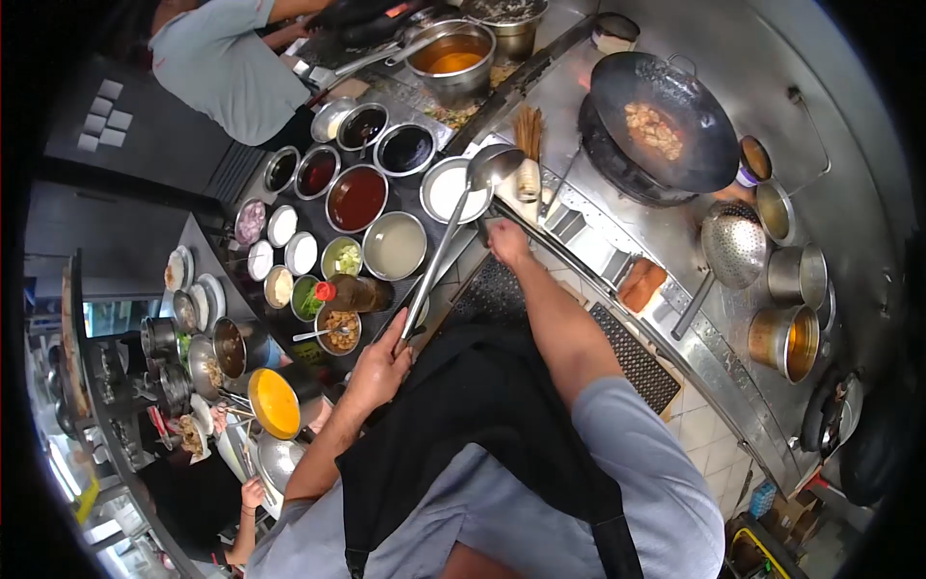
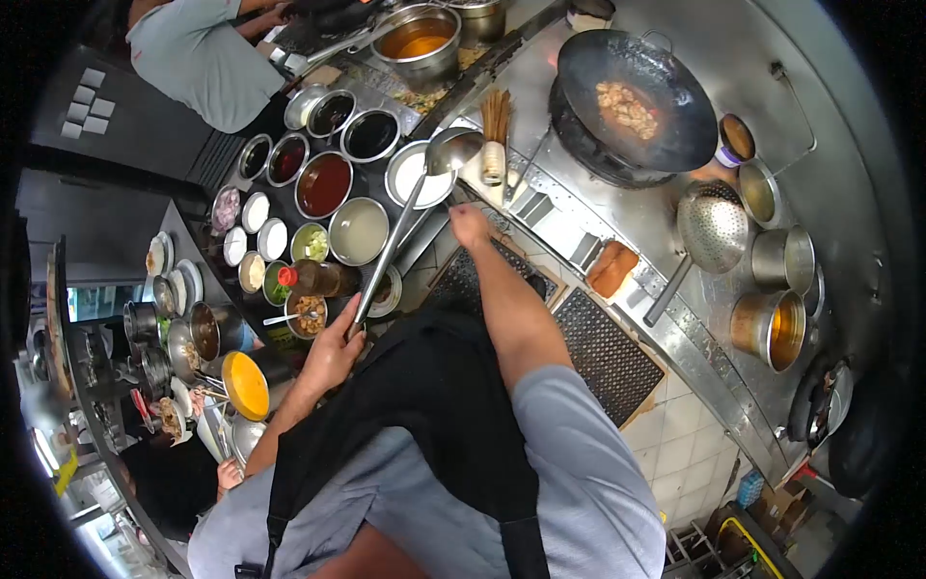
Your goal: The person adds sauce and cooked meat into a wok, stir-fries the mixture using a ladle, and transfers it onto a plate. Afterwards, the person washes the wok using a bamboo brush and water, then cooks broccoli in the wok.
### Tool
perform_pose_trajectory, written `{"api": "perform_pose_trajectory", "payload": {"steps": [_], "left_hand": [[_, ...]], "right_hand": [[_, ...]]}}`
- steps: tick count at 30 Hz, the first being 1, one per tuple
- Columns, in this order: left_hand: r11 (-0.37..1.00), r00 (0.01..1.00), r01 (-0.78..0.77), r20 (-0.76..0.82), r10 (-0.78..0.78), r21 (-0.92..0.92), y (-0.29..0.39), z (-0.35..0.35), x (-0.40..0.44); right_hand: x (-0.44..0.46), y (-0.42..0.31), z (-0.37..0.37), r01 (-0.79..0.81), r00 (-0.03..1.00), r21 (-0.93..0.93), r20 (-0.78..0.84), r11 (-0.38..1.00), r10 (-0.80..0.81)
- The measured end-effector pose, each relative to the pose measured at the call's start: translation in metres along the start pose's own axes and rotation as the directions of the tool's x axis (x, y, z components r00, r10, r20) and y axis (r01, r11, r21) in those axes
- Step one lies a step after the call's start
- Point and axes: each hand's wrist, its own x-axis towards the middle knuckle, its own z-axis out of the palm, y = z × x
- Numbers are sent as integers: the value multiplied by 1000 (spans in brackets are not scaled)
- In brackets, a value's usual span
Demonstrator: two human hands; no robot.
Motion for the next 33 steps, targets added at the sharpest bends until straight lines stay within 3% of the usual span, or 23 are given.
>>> {"api": "perform_pose_trajectory", "payload": {"steps": [2,3,5,8,14,17,20,24,27,33], "left_hand": [[998,998,62,-9,-62,17,-20,-1,7],[995,996,83,-22,-81,61,-28,-1,13],[986,992,124,-37,-121,114,-44,3,23],[985,997,68,-41,-63,160,-58,3,32],[998,998,57,33,-56,-14,-66,-12,20],[995,999,-28,40,31,-92,-81,-14,22],[861,927,360,245,-286,-358,-42,-35,24],[748,905,413,324,-275,-520,-48,-37,31],[565,867,497,387,-313,-658,-49,-38,36],[491,868,495,384,-314,-717,-53,-40,36]], "right_hand": [[-12,-52,11,-212,977,155,7,965,213],[-13,-66,19,-229,970,174,-36,958,239],[-3,-69,31,-246,963,242,-51,939,265],[5,-69,42,-256,957,336,-46,906,288],[5,-67,45,-234,960,396,-50,888,275],[6,-65,42,-229,964,420,-27,878,264],[10,-61,42,-236,961,401,-38,885,273],[8,-62,44,-228,962,410,-46,883,270],[9,-60,43,-228,963,407,-42,885,267],[10,-59,44,-232,961,399,-46,887,272]]}}
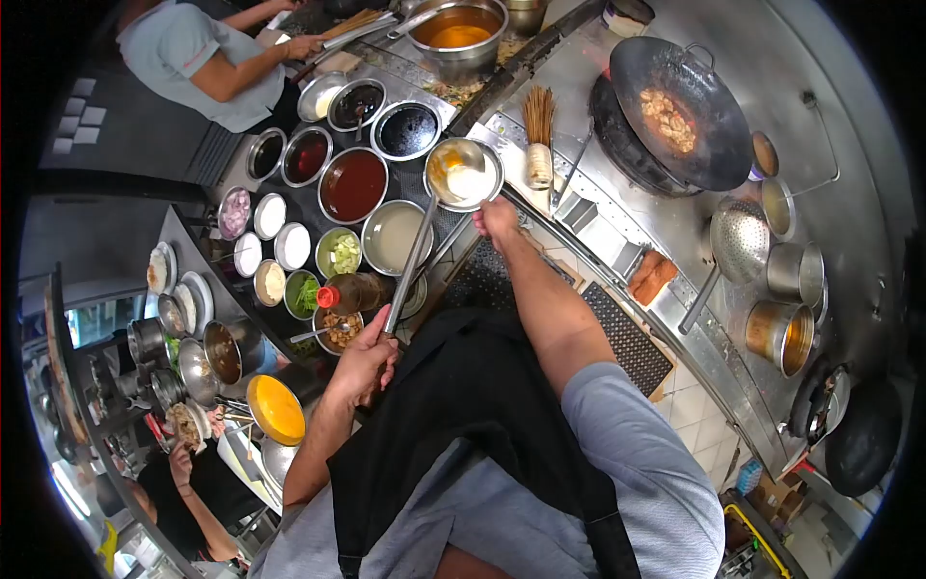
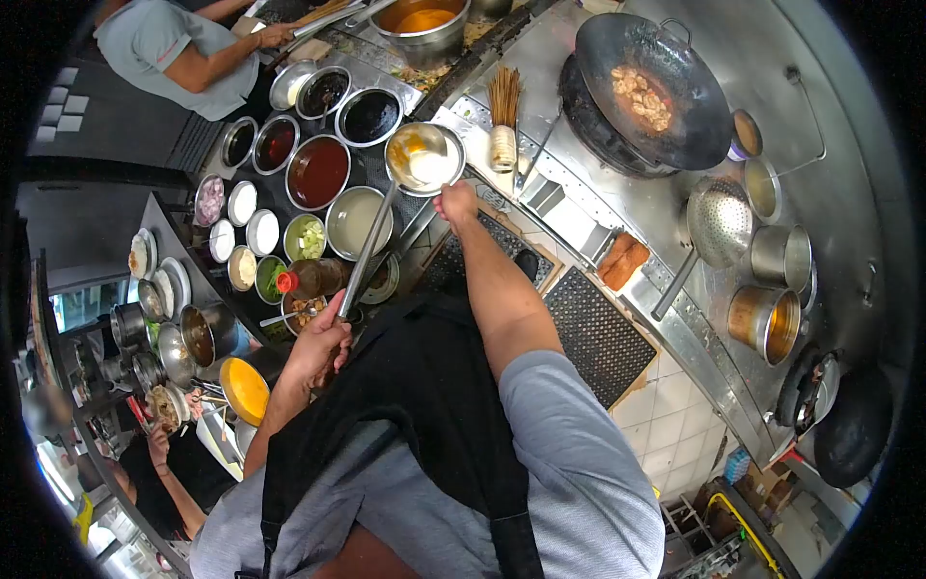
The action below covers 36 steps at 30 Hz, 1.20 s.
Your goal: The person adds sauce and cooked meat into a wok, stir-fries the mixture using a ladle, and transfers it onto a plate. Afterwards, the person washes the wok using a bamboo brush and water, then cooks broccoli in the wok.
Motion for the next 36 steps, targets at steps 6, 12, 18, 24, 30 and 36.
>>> {"api": "perform_pose_trajectory", "payload": {"steps": [6,12,18,24,30,36], "left_hand": [[995,999,-23,-34,27,98,3,-4,-3],[998,999,-13,-28,15,63,6,-6,-4],[1000,1000,-11,20,11,-8,8,-10,-5],[997,997,55,56,-52,-61,45,7,-23],[985,982,74,183,-45,-157,107,59,-17],[985,923,-120,380,66,122,158,167,55]], "right_hand": [[1,2,0,0,1000,-19,-3,1000,0],[0,2,0,3,1000,-30,-5,1000,-3],[-4,0,-2,-2,1000,-10,14,1000,2],[-26,4,-31,97,995,-108,35,989,-93],[-116,46,-165,327,835,-276,-364,904,-413],[-185,56,-318,105,454,-429,-782,897,-427]]}}
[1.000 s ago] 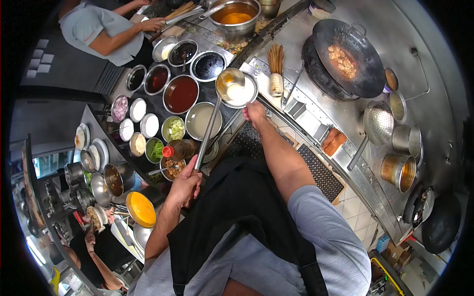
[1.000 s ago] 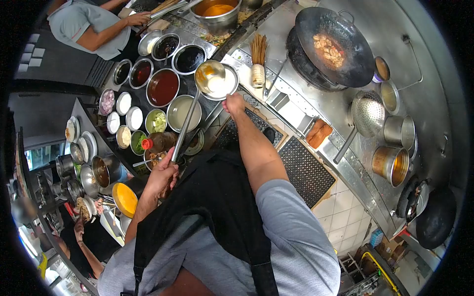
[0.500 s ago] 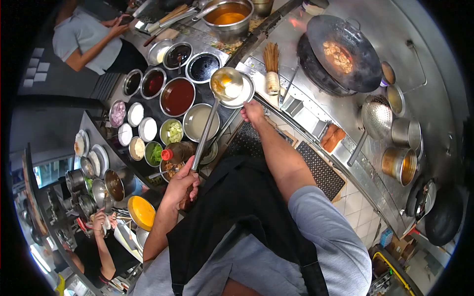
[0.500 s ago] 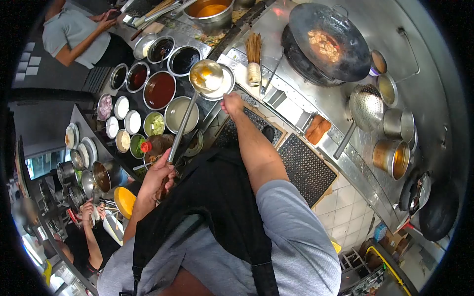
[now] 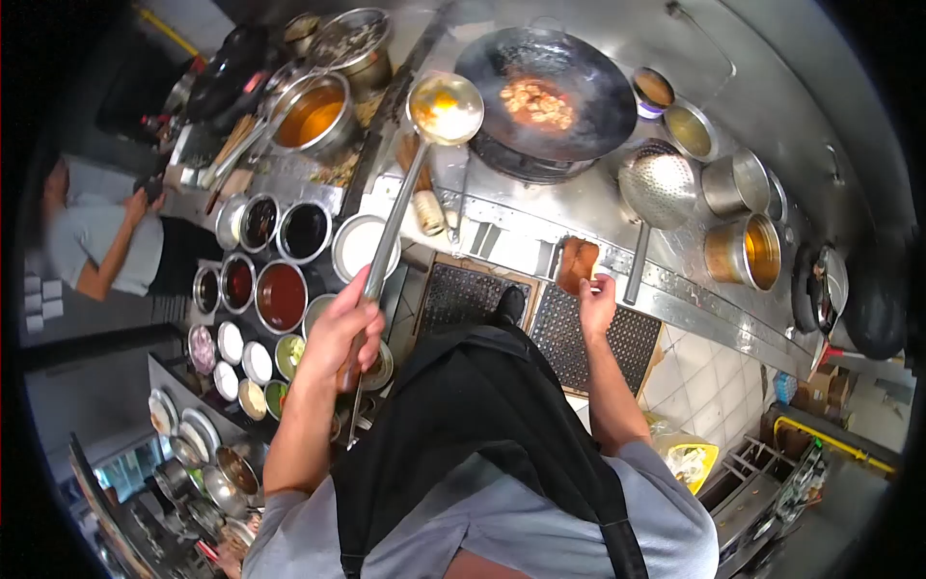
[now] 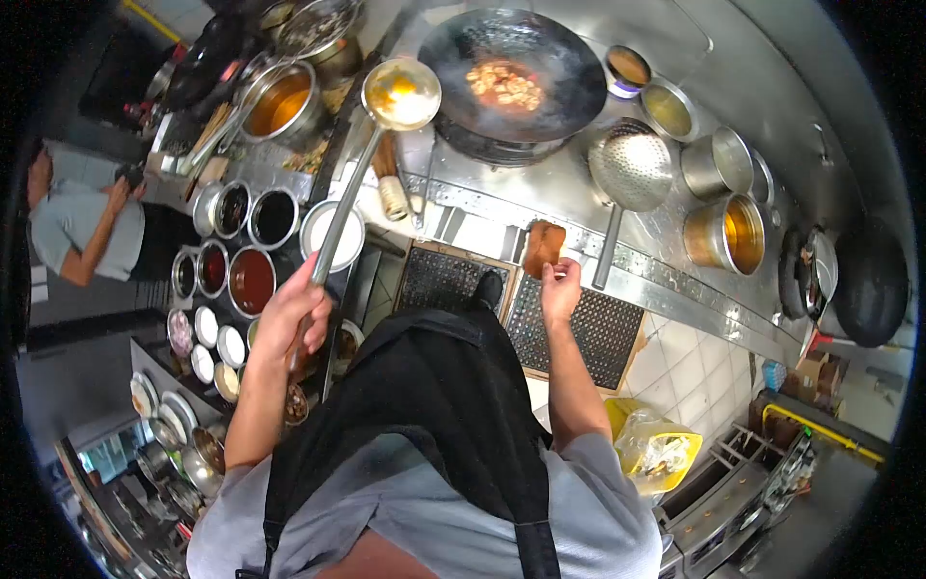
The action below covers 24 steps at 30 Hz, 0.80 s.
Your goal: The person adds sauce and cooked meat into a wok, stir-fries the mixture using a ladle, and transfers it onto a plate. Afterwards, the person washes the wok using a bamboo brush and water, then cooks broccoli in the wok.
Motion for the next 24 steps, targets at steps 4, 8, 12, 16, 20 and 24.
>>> {"api": "perform_pose_trajectory", "payload": {"steps": [4,8,12,16,20,24], "left_hand": [[827,995,-90,8,103,555,12,53,113],[247,964,-177,117,240,953,6,72,221],[-77,877,-228,239,417,971,2,90,293],[-57,905,-81,98,413,995,10,113,282],[68,926,-168,134,352,984,15,123,236],[110,904,-257,198,379,960,19,113,278]], "right_hand": [[50,38,4,-45,976,-128,208,991,71],[69,28,23,24,965,-171,262,985,22],[86,22,27,-21,912,-191,399,981,97],[102,43,19,-414,757,460,653,786,16],[100,8,-40,-863,497,492,868,115,17],[106,-57,-57,-884,457,468,870,17,-188]]}}
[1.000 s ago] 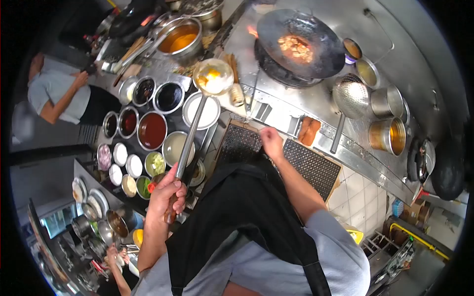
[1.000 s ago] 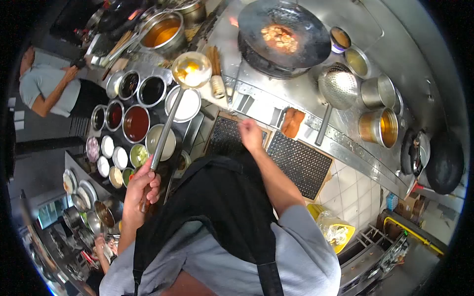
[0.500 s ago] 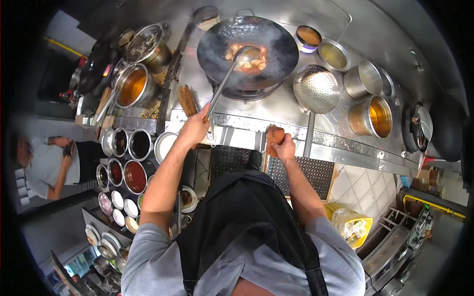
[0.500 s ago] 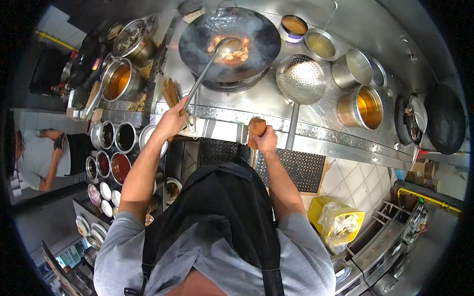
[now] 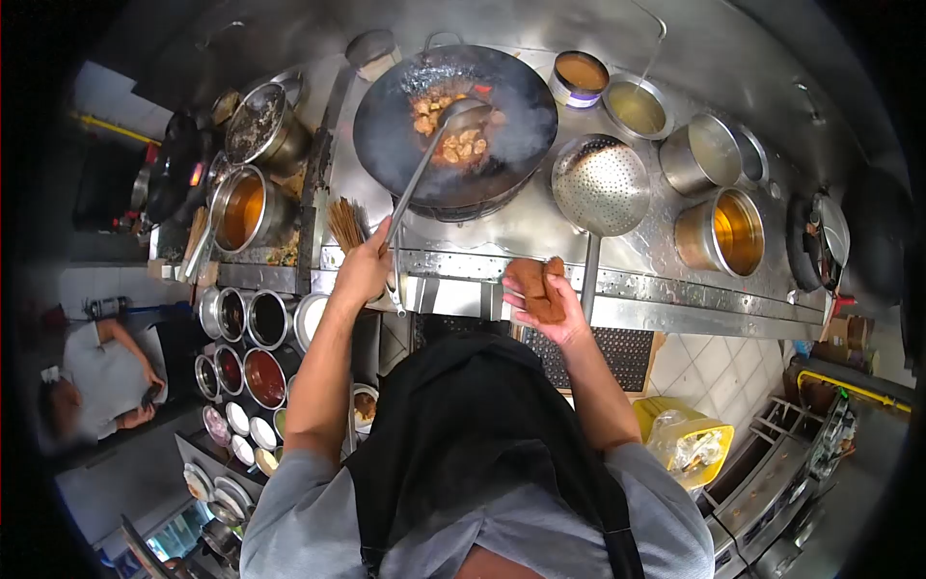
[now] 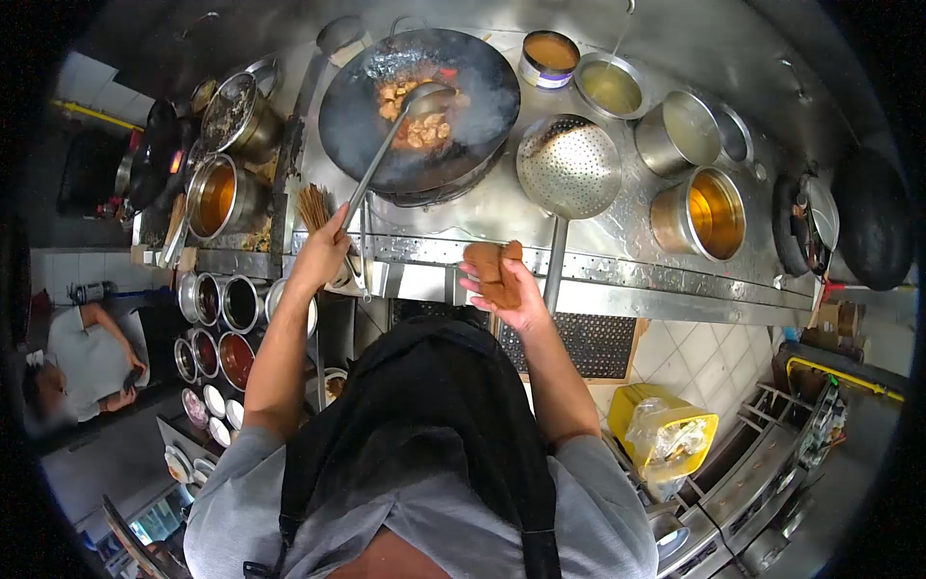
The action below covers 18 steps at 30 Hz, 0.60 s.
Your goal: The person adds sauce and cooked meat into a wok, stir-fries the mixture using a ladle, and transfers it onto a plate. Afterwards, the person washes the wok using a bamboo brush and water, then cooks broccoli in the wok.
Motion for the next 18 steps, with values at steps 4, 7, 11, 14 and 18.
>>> {"api": "perform_pose_trajectory", "payload": {"steps": [4,7,11,14,18], "left_hand": [[977,998,63,-21,-60,204,9,-14,-13],[995,1000,-27,-7,28,92,-19,-38,-37],[978,999,-48,-5,50,203,-11,-74,-61],[992,995,-60,91,50,107,-4,-123,-80],[984,963,-66,270,19,163,17,-187,-103]], "right_hand": [[53,-3,11,-37,999,-247,-41,968,28],[101,-3,54,-68,966,-365,-255,929,-29],[171,-3,72,-44,946,-358,-316,933,-77],[197,3,58,26,928,-374,-336,927,-162],[159,28,105,261,869,-203,-376,944,-321]]}}
